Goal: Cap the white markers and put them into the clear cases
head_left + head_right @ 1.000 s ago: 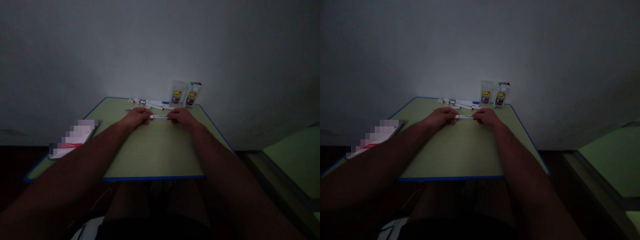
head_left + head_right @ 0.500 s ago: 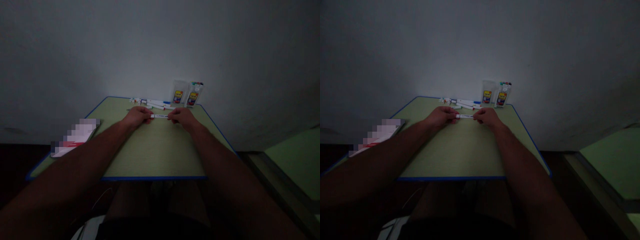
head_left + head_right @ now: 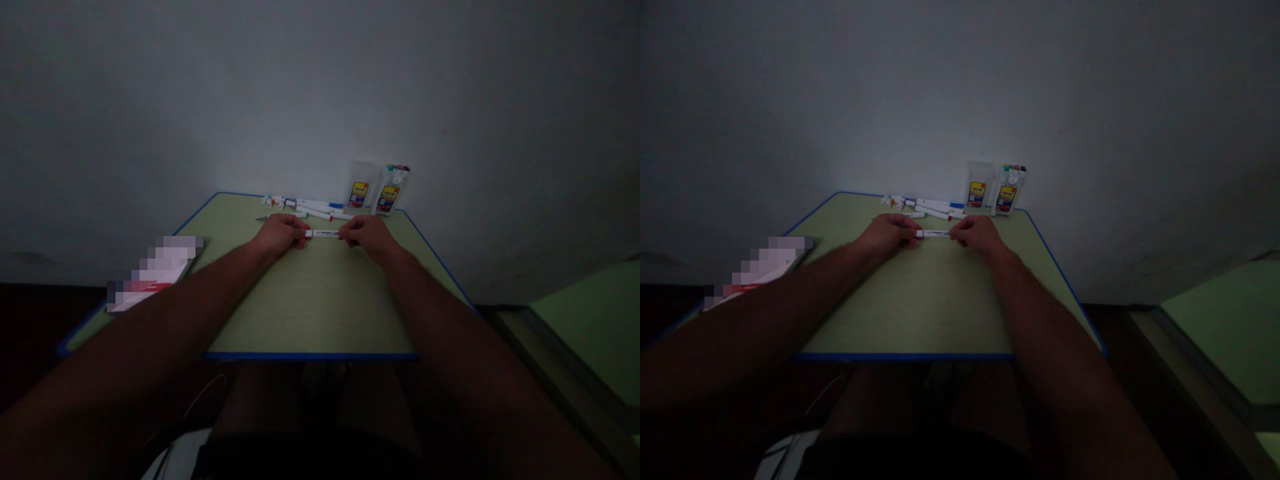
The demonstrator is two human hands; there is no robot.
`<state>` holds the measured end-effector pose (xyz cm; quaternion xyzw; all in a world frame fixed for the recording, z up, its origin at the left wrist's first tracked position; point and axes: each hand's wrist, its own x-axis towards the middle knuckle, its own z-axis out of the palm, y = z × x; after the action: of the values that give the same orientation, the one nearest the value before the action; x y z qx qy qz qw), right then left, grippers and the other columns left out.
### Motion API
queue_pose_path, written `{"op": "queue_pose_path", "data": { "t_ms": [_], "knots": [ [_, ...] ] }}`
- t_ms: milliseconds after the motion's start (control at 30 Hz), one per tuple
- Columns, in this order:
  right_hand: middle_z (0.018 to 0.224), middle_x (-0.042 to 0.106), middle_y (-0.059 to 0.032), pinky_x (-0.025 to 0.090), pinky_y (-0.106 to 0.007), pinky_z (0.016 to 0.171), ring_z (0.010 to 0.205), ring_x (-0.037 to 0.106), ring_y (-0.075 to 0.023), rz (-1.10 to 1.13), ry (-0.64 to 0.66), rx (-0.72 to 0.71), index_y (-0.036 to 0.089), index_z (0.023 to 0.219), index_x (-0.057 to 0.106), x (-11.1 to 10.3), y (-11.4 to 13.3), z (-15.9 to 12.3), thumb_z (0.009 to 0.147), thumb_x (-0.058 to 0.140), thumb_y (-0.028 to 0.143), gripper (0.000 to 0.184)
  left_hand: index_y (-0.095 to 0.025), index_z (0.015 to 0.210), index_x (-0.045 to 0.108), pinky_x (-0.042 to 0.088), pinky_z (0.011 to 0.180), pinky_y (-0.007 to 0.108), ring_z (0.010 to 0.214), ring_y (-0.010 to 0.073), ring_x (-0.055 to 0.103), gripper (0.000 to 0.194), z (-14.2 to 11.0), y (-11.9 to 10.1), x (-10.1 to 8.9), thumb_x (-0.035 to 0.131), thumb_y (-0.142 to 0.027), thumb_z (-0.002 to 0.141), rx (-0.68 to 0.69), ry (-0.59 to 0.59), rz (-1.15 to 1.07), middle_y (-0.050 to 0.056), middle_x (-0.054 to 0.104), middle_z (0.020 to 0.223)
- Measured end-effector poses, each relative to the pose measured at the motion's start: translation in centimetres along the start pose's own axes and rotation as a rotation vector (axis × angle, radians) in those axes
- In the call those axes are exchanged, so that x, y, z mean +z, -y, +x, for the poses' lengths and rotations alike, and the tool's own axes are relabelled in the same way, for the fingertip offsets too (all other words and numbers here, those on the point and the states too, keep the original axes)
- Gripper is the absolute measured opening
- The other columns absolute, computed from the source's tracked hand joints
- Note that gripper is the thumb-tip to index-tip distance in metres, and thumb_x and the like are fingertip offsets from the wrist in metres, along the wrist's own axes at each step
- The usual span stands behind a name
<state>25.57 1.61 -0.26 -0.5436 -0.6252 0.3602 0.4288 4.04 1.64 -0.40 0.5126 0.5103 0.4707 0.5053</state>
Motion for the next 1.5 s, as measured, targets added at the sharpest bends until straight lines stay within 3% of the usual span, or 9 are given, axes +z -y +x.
{"op": "queue_pose_path", "data": {
  "t_ms": [267,433,967,1133,1500],
  "knots": [
    [0.062,0.066,-0.0027,0.042,-0.022,0.048,0.050,0.050,-0.0075,0.180,0.030,0.032,0.014,0.067,0.068,-0.2,0.2,-0.1,0.067,0.080,0.025,0.016,-0.012,0.068,0.067,0.046,0.049,0.024,0.048,0.0098,0.053,0.014,0.3,0.3,-0.4,0.064,0.001,0.073,0.012,0.060,-0.072,0.005,0.067,0.063],
    [0.067,0.068,-0.0021,0.047,-0.023,0.052,0.054,0.056,-0.0098,0.271,0.067,0.063,0.016,0.082,0.070,-0.5,0.2,0.0,0.064,0.080,0.014,0.020,-0.013,0.071,0.066,0.047,0.050,0.025,0.049,0.0099,0.053,0.013,0.4,0.3,-0.6,0.064,-0.001,0.075,-0.014,0.074,-0.090,0.006,0.067,0.066],
    [0.055,0.060,0.0022,0.047,-0.023,0.049,0.049,0.052,-0.0084,0.201,-0.030,0.023,0.015,0.080,0.073,-0.8,-0.5,0.7,0.067,0.079,0.014,0.015,-0.011,0.080,0.072,0.049,0.055,0.024,0.052,0.0093,0.057,0.014,0.5,0.7,-1.1,0.075,-0.005,0.068,0.066,0.138,-0.088,0.006,0.071,0.071],
    [0.056,0.062,0.0012,0.047,-0.023,0.049,0.049,0.053,-0.0083,0.204,-0.029,0.019,0.014,0.080,0.073,-0.8,-0.8,0.8,0.064,0.081,0.016,0.018,-0.010,0.078,0.073,0.051,0.059,0.025,0.054,0.0104,0.059,0.015,0.3,0.5,-1.1,0.079,-0.007,0.065,0.069,0.122,-0.070,0.007,0.072,0.070],
    [0.057,0.063,0.0000,0.046,-0.023,0.051,0.049,0.054,-0.0088,0.178,-0.089,0.028,0.014,0.077,0.073,0.0,-0.2,0.4,0.064,0.080,0.015,0.014,-0.011,0.078,0.073,0.049,0.056,0.026,0.051,0.0108,0.057,0.008,0.2,0.5,-0.2,0.071,-0.006,0.072,0.150,-0.030,0.027,0.004,0.068,0.064]
  ]
}}
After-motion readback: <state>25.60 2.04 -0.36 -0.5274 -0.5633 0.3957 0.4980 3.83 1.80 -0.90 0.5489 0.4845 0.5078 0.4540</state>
